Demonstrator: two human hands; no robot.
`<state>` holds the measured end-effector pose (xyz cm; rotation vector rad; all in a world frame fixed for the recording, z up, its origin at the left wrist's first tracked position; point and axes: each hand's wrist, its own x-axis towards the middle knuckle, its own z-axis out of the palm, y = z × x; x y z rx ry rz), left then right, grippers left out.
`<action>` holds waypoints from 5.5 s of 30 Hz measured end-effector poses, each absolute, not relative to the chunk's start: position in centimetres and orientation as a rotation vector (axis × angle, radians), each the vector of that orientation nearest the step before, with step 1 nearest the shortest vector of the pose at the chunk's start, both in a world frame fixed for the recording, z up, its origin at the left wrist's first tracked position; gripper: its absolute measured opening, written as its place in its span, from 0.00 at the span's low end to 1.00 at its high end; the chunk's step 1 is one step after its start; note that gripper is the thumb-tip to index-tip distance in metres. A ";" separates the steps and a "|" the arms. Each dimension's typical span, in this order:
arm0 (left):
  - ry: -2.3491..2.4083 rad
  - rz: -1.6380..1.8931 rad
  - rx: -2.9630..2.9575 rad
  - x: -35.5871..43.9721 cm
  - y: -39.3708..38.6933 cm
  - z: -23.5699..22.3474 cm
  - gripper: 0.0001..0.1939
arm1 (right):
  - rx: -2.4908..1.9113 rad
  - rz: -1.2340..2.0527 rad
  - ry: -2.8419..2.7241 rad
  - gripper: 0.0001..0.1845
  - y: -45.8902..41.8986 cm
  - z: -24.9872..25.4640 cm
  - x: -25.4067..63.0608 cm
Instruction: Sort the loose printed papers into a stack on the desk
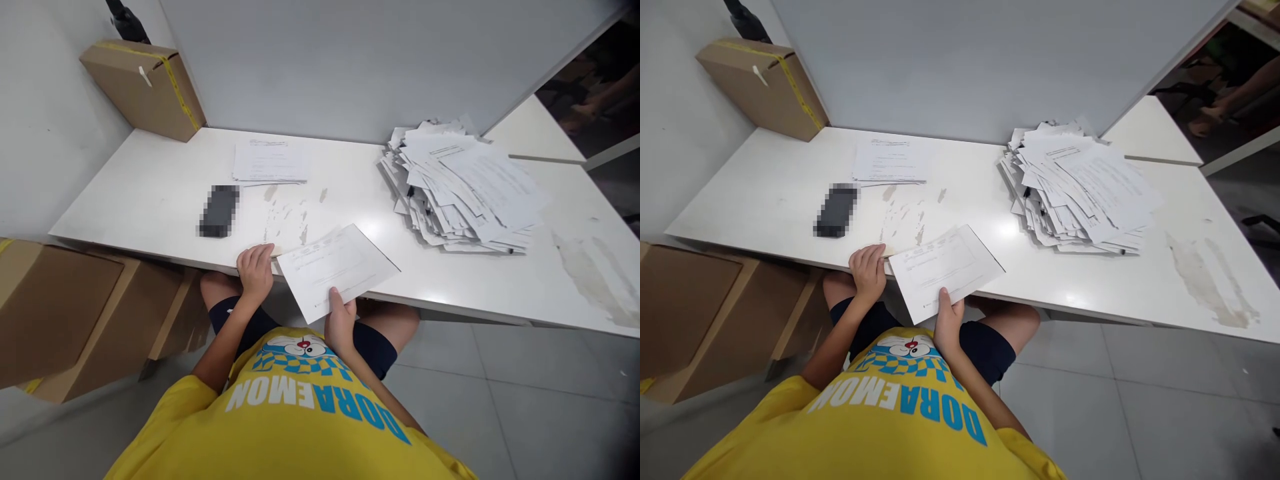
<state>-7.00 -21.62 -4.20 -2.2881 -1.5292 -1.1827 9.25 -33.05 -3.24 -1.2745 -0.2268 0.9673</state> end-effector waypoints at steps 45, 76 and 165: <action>-1.475 -1.165 -2.292 -6.7 -21.0 -5.3 0.20 | -1.258 0.767 -0.359 0.30 -32.9 -3.7 8.9; -1.420 -1.204 -2.279 -7.0 -20.7 -6.1 0.20 | -1.400 0.853 -0.553 0.32 -32.0 -3.6 8.9; -1.484 -1.322 -2.259 -7.4 -18.7 -8.1 0.23 | -2.457 -0.220 -1.450 0.24 -19.9 2.3 48.1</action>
